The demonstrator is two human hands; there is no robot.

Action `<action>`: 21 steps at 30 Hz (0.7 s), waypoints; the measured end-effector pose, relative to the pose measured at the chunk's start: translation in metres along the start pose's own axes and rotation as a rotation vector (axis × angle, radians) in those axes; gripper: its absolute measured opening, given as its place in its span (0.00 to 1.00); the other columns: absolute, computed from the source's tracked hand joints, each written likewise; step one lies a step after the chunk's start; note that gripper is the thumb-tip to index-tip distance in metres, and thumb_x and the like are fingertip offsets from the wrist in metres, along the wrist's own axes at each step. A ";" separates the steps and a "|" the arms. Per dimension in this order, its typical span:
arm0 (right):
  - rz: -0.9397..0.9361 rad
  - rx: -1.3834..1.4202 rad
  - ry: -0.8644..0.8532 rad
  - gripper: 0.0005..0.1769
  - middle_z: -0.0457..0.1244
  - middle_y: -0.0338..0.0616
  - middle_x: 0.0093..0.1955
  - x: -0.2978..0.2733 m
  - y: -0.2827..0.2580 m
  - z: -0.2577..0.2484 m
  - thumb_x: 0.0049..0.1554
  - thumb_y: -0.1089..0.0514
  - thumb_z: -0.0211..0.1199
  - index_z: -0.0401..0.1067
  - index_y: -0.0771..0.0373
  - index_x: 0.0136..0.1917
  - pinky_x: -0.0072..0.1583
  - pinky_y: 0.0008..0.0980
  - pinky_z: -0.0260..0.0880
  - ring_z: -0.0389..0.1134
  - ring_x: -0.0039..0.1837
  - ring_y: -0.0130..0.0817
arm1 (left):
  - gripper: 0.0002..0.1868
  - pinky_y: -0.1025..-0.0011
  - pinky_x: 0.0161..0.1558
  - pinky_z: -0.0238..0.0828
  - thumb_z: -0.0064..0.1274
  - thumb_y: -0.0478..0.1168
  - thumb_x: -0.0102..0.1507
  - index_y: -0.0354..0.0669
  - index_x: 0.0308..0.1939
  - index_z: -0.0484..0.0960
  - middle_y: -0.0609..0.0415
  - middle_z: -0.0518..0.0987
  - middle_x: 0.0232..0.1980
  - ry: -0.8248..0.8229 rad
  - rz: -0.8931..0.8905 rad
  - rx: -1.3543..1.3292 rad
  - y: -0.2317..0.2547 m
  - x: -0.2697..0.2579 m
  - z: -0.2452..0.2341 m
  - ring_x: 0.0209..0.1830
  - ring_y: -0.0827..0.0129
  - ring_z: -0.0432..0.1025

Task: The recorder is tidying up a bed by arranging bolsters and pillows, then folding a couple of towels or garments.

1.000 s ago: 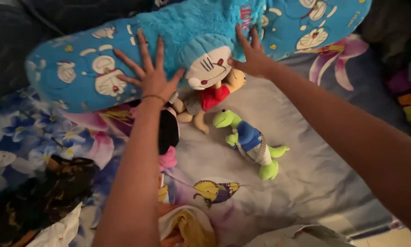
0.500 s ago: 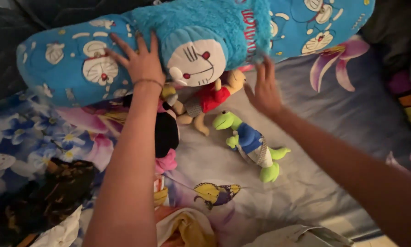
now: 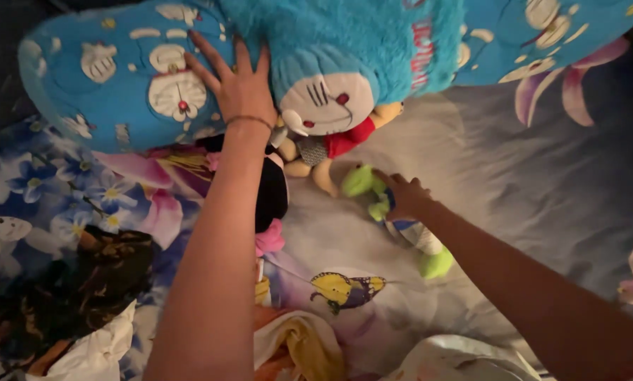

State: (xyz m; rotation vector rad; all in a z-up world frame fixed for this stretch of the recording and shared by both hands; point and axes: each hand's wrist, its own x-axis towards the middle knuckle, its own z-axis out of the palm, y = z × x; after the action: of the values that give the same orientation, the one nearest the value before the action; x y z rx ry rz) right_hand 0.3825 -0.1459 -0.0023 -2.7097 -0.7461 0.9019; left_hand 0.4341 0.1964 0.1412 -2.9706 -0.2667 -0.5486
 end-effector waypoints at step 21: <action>-0.329 0.585 0.083 0.62 0.51 0.65 0.75 0.103 -0.200 0.063 0.41 0.43 0.78 0.47 0.55 0.79 0.70 0.48 0.62 0.58 0.72 0.63 | 0.38 0.26 0.76 0.14 0.49 0.30 0.69 0.74 0.78 0.68 0.46 0.58 0.82 0.093 -0.031 0.283 0.007 0.018 0.031 0.80 0.27 0.30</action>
State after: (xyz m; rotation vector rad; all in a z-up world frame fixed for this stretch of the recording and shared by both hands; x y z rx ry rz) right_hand 0.3352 0.0797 -0.0400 -2.0300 -0.7394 0.7723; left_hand 0.4625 0.1961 0.1188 -2.6652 -0.3503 -0.5963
